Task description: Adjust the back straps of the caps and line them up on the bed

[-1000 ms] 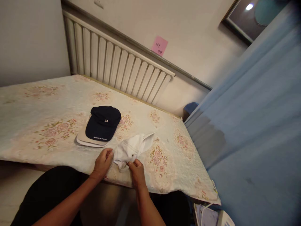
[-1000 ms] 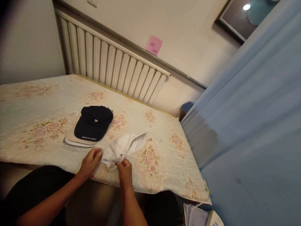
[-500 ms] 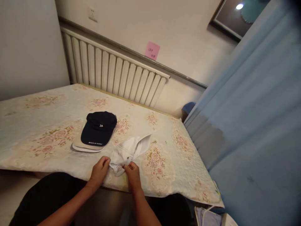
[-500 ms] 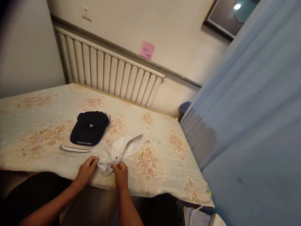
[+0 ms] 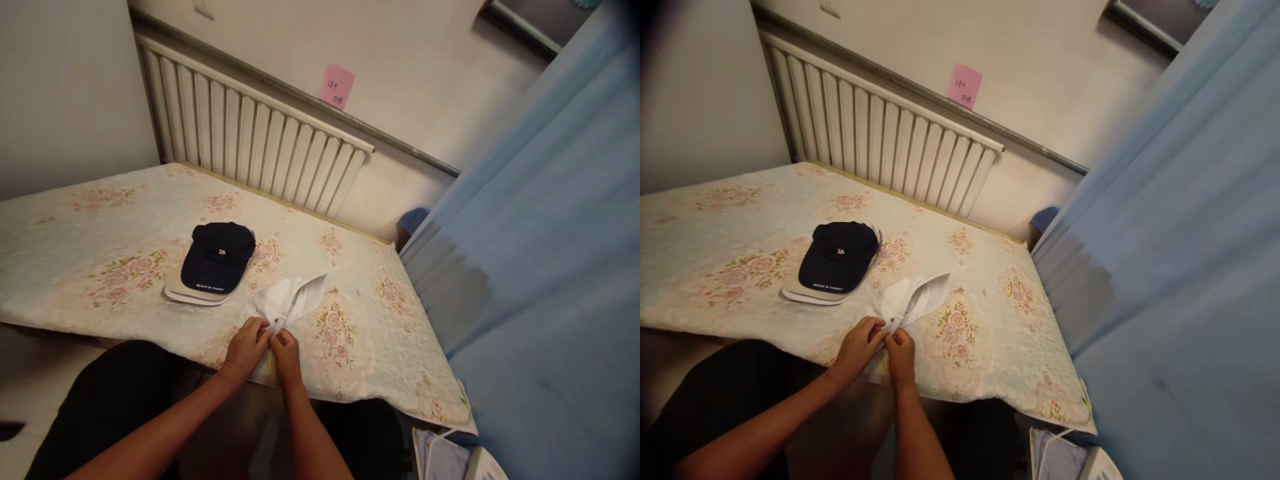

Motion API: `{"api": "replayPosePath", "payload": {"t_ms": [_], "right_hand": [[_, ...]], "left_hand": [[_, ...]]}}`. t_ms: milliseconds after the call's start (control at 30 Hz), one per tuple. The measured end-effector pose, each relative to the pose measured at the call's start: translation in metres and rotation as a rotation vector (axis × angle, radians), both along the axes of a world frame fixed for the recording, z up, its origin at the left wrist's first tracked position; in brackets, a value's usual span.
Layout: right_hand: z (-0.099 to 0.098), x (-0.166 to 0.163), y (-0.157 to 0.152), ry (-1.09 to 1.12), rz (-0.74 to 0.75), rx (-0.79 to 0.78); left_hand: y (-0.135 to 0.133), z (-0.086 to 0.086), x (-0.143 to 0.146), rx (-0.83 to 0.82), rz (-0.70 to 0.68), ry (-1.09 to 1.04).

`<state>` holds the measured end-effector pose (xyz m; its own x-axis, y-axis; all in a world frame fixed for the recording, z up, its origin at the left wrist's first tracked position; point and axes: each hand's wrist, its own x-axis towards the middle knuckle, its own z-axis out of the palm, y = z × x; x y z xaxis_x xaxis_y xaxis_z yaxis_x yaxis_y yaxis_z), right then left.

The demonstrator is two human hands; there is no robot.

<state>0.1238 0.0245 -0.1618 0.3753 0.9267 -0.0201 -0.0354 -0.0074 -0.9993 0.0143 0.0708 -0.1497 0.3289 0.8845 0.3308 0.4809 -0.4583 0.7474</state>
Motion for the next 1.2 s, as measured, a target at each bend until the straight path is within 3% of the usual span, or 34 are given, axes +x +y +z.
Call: {"api": "replayPosePath", "payload": {"t_ms": [333,667,867,1000,1200], "right_hand": [[-0.001,0.000,-0.001,-0.038,-0.013,-0.002],[-0.003,0.001,-0.004,0.050,0.059,0.029],[-0.004,0.002,-0.006,0.236,0.105,0.088],[-0.004,0.004,-0.004,0.472,0.102,0.109],[0.014,0.001,0.011,0.608,0.103,0.122]], "left_hand": [[-0.008,0.007,0.013,0.135,-0.014,0.207],[0.002,0.012,0.013,-0.066,-0.053,0.068],[-0.003,0.020,0.002,-0.075,-0.109,-0.070],[-0.006,0.023,-0.005,-0.137,-0.124,-0.110],[-0.012,0.022,-0.014,-0.202,-0.156,-0.142]]}}
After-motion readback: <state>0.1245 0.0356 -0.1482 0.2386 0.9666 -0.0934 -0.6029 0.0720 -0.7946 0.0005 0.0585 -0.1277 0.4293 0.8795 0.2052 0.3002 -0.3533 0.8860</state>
